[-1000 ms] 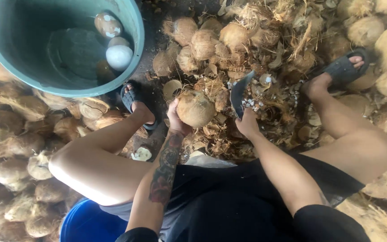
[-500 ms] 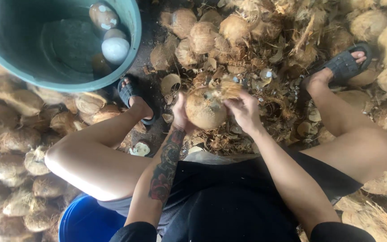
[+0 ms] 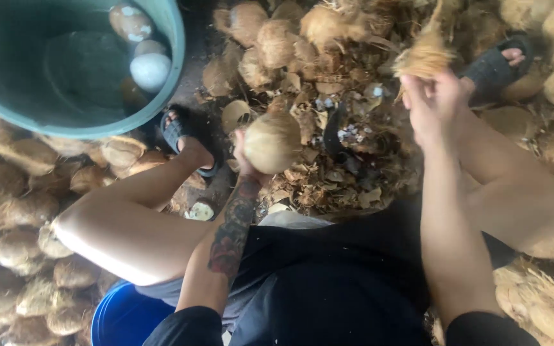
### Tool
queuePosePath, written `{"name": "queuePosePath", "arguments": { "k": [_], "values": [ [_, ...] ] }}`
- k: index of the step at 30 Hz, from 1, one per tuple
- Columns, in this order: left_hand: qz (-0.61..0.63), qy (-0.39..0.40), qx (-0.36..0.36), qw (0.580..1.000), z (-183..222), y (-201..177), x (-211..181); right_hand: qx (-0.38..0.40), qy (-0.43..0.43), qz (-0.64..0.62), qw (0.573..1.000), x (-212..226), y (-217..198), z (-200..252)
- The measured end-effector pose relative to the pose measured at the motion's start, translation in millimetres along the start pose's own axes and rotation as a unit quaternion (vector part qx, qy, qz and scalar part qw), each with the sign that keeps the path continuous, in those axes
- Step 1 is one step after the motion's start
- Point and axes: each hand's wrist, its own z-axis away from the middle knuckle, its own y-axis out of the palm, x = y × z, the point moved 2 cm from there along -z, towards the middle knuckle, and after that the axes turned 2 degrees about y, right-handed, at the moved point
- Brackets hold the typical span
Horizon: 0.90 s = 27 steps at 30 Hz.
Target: Peeling the outer husk of a coconut using a knife
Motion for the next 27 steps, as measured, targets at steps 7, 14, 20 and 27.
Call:
{"name": "queuePosePath", "arguments": {
  "k": [7, 14, 20, 27],
  "values": [
    [0.075, 0.074, 0.05, 0.993, 6, 29, 2, 0.006, 0.161, 0.495, 0.854, -229, -167, 34],
    [0.052, 0.11, 0.044, 0.992, 4, 39, 6, 0.137, 0.252, 0.326, 0.901, -48, 34, 24],
    [-0.026, 0.149, 0.135, 0.979, 3, 64, -5, 0.167, 0.002, 0.128, 0.978, -10, 121, 82],
    [-0.192, 0.164, 0.162, 0.954, 2, 45, -10, 0.079, -0.024, 0.172, 0.982, -67, 105, 82]
  ]
}}
